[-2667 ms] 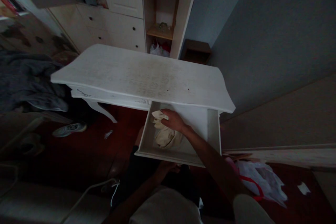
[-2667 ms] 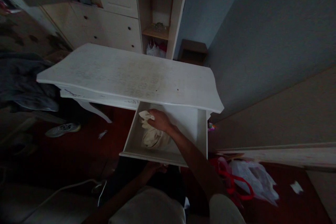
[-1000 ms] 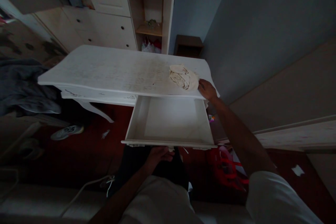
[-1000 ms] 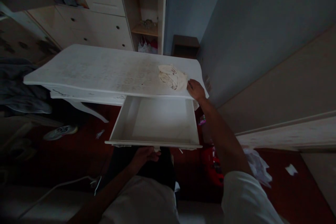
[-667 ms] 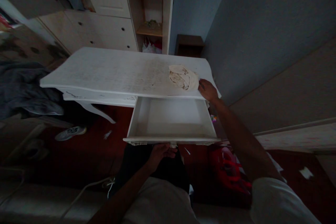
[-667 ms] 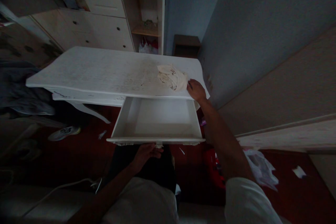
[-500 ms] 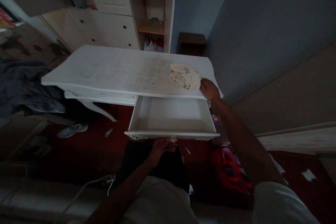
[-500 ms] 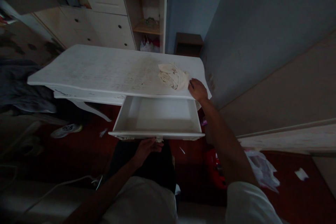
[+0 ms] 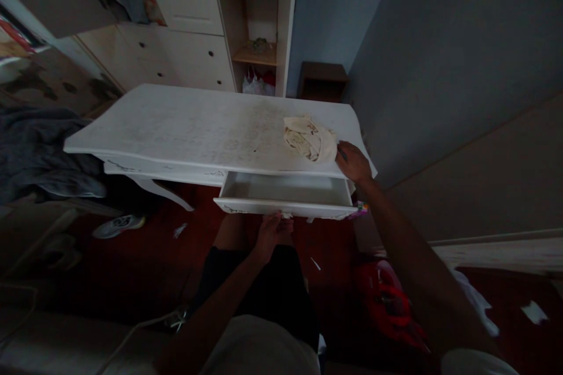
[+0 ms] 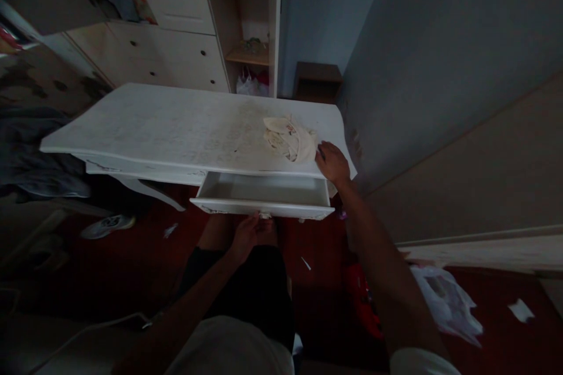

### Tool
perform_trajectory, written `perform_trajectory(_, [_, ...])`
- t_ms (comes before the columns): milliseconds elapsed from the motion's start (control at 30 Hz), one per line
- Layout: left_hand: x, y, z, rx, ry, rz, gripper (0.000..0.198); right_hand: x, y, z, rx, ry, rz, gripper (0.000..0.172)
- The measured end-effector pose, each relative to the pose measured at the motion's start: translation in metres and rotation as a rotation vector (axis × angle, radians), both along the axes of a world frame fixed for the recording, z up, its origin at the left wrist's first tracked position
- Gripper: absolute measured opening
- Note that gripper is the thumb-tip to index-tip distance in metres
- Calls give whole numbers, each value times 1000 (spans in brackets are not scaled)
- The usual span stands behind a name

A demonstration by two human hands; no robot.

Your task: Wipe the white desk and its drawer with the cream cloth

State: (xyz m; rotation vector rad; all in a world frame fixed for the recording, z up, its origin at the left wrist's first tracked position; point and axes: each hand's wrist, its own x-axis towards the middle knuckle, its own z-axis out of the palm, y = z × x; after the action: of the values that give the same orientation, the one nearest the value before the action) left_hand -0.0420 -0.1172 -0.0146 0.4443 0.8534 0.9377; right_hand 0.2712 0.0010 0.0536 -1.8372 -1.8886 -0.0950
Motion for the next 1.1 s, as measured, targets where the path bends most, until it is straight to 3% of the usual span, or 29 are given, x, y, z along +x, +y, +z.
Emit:
perform_trajectory(300, [17,60,-5,31,13,24,36,-1,-1,-1,9,8,-2,46])
perform_trajectory(567, [33,90,-3,-1,16,69,24,-2,-2,1,2,7,-1,46])
perform_trajectory(833, [41,105,0,-48,66,85,19,-4,-5,3,-1,-4,-21,46])
perform_trajectory(1100, [35,97,7,2,139,56,33,-4,-4,2,11,12,-26,45])
